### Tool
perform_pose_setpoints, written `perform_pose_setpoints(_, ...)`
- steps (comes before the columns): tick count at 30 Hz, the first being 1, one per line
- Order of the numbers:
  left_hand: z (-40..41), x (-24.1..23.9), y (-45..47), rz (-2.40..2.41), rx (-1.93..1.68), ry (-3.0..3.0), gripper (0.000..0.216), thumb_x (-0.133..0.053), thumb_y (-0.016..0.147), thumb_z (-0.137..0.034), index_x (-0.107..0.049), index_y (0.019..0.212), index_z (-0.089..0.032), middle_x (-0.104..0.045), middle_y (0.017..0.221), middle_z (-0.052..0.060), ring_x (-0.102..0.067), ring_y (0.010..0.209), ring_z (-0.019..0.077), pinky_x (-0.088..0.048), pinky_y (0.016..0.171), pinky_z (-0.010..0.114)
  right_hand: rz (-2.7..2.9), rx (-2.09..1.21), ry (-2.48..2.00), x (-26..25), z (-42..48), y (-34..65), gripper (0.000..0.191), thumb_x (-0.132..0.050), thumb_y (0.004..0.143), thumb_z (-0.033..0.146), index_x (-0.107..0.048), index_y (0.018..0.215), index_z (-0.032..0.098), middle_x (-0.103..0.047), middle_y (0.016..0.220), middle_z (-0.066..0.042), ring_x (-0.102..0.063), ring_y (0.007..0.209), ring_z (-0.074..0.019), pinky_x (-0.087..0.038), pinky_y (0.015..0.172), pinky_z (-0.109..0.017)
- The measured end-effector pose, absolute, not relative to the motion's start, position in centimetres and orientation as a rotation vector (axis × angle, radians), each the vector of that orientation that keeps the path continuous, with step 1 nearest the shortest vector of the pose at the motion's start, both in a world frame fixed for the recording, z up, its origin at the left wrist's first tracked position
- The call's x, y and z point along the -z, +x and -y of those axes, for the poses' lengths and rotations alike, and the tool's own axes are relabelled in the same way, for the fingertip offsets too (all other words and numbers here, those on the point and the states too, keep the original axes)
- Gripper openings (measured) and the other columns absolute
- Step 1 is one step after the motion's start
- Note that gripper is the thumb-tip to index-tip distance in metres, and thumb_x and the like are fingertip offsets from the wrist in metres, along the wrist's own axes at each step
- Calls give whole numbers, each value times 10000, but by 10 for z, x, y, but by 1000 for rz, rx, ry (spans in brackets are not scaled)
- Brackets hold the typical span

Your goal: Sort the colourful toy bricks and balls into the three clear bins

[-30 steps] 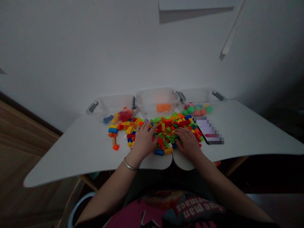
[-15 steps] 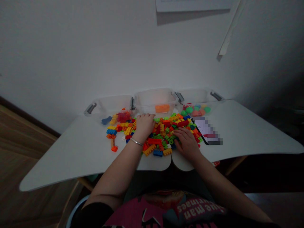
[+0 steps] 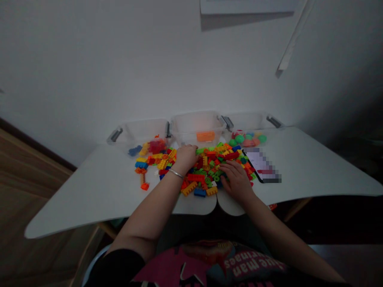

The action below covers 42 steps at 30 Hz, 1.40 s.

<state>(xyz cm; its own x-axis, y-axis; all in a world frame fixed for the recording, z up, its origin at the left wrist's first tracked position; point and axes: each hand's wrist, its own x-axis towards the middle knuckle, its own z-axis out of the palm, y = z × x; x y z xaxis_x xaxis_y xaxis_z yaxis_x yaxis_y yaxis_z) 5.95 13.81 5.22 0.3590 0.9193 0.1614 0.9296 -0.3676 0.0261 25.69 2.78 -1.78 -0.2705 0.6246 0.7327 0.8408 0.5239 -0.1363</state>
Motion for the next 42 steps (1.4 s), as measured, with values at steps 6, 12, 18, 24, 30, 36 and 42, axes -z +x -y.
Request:
perform_pose_setpoints(6,-135,-57,60,1683,530,-2580,345,-634,833,-290,-650,1161,-183,-659,1126,102,-615,1062,246,-491,924,340,2006,345,-1198,17,-27,257,276,-535,864,165,-623,1126,168,-696,1111,-83,-540,1162,-267,-450,1021,-467)
perform_pose_setpoints(12,-131,-62,52,1498,865,-2700,266,-638,814,-183,-623,1079,-172,-606,1120,89,-609,1026,211,-506,936,350,1998,298,-1227,16,-26,256,296,-526,858,160,-630,1134,191,-697,1116,-80,-544,1167,-271,-444,1026,-483)
perform_pose_setpoints(18,-126,-67,46,1441,1410,-2763,267,-649,775,-141,-559,1025,-171,-549,1109,78,-591,855,131,-563,738,270,2000,281,-1232,18,-26,257,306,-525,858,164,-629,1145,190,-692,1134,-79,-539,1182,-272,-433,1042,-492)
perform_pose_setpoints(24,-119,-75,32,1304,1660,-2536,237,-607,794,-129,-480,981,-203,-546,1197,90,-561,1078,174,-549,804,278,2001,316,-1217,20,-27,257,296,-534,855,158,-626,1136,180,-693,1127,-80,-540,1172,-273,-443,1033,-486)
perform_pose_setpoints(30,-133,-87,3,1440,1775,-2149,308,-601,809,-182,-438,1067,-227,-524,1233,94,-563,1081,193,-550,773,306,1999,301,-1227,20,-26,257,312,-536,847,155,-624,1143,193,-689,1140,-75,-540,1179,-277,-436,1036,-501)
perform_pose_setpoints(36,-160,-100,-38,1692,2009,-1876,334,-590,786,-150,-459,1086,-217,-532,1204,81,-605,966,159,-542,754,272,2003,295,-1227,21,-27,257,299,-531,854,166,-628,1137,181,-691,1135,-82,-538,1182,-279,-436,1038,-503)
perform_pose_setpoints(42,-167,-98,-67,1884,1650,-1831,304,-584,787,-176,-562,1090,-179,-581,1148,96,-612,969,189,-501,898,347,2004,279,-1230,19,-27,257,306,-524,856,165,-632,1140,197,-693,1132,-79,-544,1179,-269,-440,1035,-496)
